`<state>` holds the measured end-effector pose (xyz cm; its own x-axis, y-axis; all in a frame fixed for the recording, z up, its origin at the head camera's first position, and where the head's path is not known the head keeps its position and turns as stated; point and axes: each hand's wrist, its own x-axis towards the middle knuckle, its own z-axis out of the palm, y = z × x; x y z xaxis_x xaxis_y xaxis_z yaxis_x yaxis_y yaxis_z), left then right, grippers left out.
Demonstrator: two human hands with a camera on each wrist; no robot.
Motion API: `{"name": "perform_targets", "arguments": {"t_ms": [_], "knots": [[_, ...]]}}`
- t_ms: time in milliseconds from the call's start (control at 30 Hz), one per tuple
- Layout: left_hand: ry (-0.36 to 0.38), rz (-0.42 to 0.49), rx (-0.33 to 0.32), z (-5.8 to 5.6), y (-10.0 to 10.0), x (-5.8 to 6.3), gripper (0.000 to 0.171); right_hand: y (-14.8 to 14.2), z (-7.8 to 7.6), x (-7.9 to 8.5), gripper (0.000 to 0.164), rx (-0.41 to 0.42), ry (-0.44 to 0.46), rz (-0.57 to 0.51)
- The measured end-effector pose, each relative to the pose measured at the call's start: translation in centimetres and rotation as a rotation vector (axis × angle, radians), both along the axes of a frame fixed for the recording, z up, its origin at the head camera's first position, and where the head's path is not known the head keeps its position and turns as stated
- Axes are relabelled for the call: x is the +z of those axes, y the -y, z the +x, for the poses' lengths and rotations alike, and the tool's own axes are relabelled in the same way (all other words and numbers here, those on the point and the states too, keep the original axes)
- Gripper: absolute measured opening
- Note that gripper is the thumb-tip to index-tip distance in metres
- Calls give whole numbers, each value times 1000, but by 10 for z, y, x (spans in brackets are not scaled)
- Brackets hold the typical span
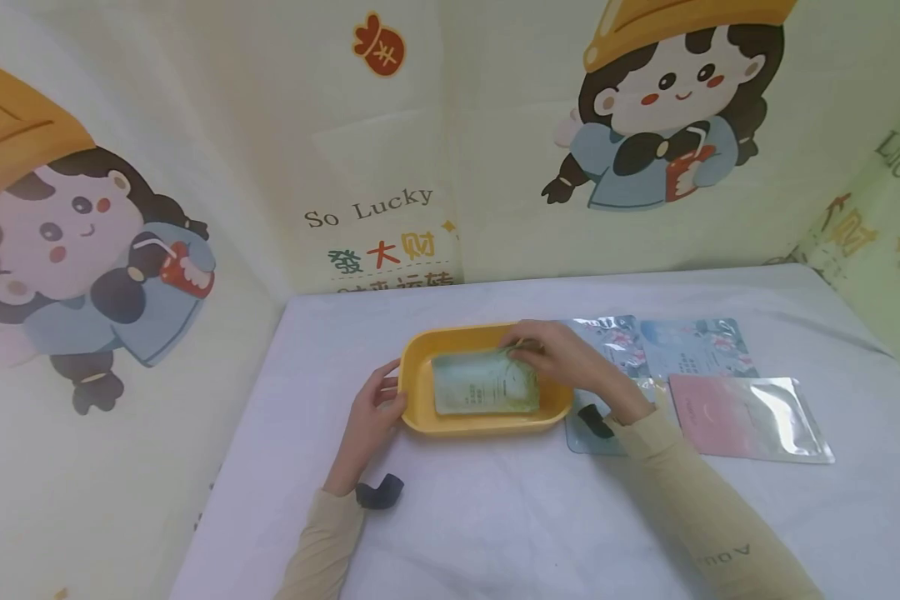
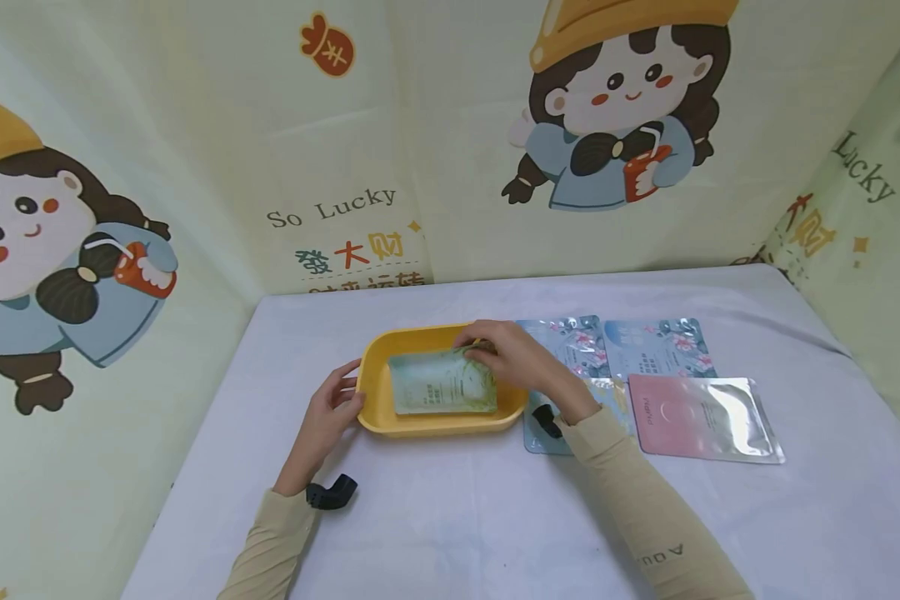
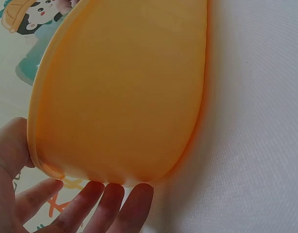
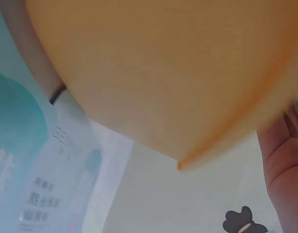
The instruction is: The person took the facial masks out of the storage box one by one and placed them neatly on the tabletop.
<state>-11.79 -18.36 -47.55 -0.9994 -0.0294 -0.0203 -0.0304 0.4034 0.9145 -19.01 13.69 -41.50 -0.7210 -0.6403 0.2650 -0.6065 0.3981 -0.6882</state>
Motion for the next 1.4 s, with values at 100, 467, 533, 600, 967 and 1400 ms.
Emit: {"name": "perform_targets", "arguments": {"t_ms": [100, 467, 533, 600, 967, 1400], "knots": [[6, -6, 3, 2, 0, 0, 53, -3, 2, 6, 20, -3, -8, -22], [36, 7, 13, 5, -1, -1, 55, -21, 11, 30, 22, -38, -15, -101], [25, 2, 13, 5, -2, -1, 54, -25, 11, 31, 22, -46, -34, -110], [17, 1, 12, 5, -2, 0, 54, -30, 11, 32, 22, -51, -60, -116], [15, 15, 10, 5, -2, 0, 54, -63, 16, 41, 27, -115, -182, -120], [29, 28, 24, 6, -3, 1, 54, -92, 29, 48, 28, -193, -197, -94]]}}
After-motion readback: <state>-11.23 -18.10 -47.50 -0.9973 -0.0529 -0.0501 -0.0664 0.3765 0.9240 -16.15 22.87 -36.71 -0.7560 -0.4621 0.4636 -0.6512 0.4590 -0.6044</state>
